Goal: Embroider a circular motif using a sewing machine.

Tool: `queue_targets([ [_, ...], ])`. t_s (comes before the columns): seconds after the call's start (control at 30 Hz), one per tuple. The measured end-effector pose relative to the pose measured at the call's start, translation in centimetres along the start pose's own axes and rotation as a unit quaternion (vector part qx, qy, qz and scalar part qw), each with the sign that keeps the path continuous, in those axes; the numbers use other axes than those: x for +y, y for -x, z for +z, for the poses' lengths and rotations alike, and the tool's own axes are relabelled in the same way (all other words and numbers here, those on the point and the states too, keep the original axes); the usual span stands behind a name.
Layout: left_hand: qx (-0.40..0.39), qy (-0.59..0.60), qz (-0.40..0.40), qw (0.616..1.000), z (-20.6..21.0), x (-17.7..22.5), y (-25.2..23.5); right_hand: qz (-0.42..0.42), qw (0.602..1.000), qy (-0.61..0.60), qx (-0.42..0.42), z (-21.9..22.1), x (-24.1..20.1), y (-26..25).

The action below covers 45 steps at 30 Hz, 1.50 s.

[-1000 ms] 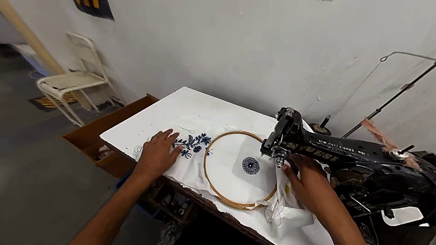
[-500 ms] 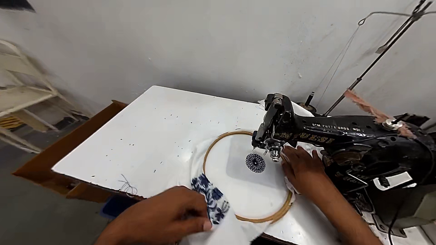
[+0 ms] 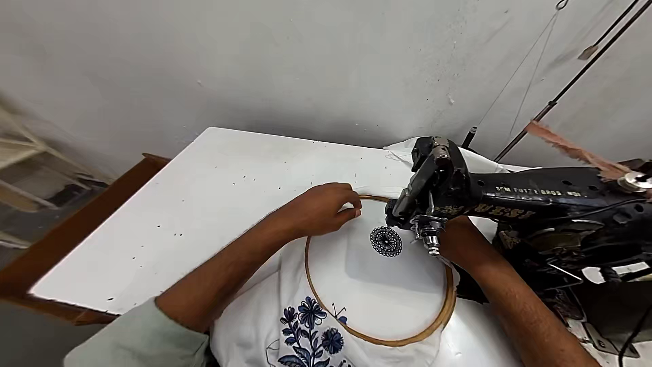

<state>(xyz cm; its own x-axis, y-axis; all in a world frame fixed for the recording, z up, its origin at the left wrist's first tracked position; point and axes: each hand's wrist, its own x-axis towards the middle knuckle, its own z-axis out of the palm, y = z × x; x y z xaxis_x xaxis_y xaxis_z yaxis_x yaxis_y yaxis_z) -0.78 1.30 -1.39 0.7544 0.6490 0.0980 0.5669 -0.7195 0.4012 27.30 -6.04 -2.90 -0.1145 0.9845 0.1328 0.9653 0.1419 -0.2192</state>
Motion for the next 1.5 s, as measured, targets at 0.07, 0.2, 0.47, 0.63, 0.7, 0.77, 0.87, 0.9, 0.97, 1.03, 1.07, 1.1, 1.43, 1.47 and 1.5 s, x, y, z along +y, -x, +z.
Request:
queue_targets([
  [0.07,0.025,-0.023,0.010,0.999,1.0,-1.4,-0.9,-0.008,1.000,0.013,0.001,0.3,0.8,0.2],
  [0.2,0.059,-0.033,0.000,0.998,2.8,-1.9,-0.8,0.054,0.998,-0.011,-0.038,-0.5,1.3,0.1],
  [0.47,0.060,-0.070,-0.007,0.996,2.5,-1.3,0.1,-0.003,0.981,-0.010,0.195,0.7,2.7,0.2],
  [0.63,0.105,-0.097,0.037,0.989,3.3,-0.3,0.3,-0.025,0.978,-0.011,0.208,0.6,2.7,0.2],
  [0.7,0.091,-0.101,0.045,0.990,3.8,0.7,0.5,-0.010,0.986,0.002,0.164,0.0,2.2,0.5],
  [0.77,0.058,-0.110,0.038,0.992,4.2,1.3,0.9,0.029,0.994,0.030,0.104,-0.3,1.4,0.7],
  [0.87,-0.021,-0.128,-0.015,0.991,4.2,2.0,1.5,0.046,0.994,0.044,0.085,0.3,1.4,0.7],
  [0.9,-0.036,-0.125,-0.027,0.991,4.2,2.2,1.6,0.046,0.994,0.042,0.091,0.4,1.6,0.6],
  [0.97,-0.042,-0.122,-0.034,0.991,4.3,2.4,1.7,0.050,0.993,0.035,0.098,0.5,1.8,0.6],
  [1.03,-0.037,-0.125,-0.027,0.991,4.7,2.4,1.7,0.045,0.993,0.024,0.107,0.5,2.0,0.6],
  [1.07,-0.033,-0.127,-0.022,0.991,4.8,2.4,1.8,0.036,0.993,0.025,0.114,0.6,2.2,0.7],
  [1.1,-0.033,-0.129,-0.019,0.991,4.9,2.3,1.8,0.035,0.993,0.022,0.110,0.5,2.2,0.8],
  [1.43,-0.039,-0.144,-0.021,0.989,4.7,2.4,2.0,0.076,0.987,-0.057,0.126,0.7,1.7,1.3],
  [1.47,-0.037,-0.144,-0.021,0.989,4.7,2.4,2.0,0.076,0.987,-0.058,0.129,0.8,1.7,1.3],
  [1.5,-0.036,-0.144,-0.021,0.989,4.7,2.5,2.1,0.074,0.987,-0.061,0.130,0.9,1.8,1.3],
])
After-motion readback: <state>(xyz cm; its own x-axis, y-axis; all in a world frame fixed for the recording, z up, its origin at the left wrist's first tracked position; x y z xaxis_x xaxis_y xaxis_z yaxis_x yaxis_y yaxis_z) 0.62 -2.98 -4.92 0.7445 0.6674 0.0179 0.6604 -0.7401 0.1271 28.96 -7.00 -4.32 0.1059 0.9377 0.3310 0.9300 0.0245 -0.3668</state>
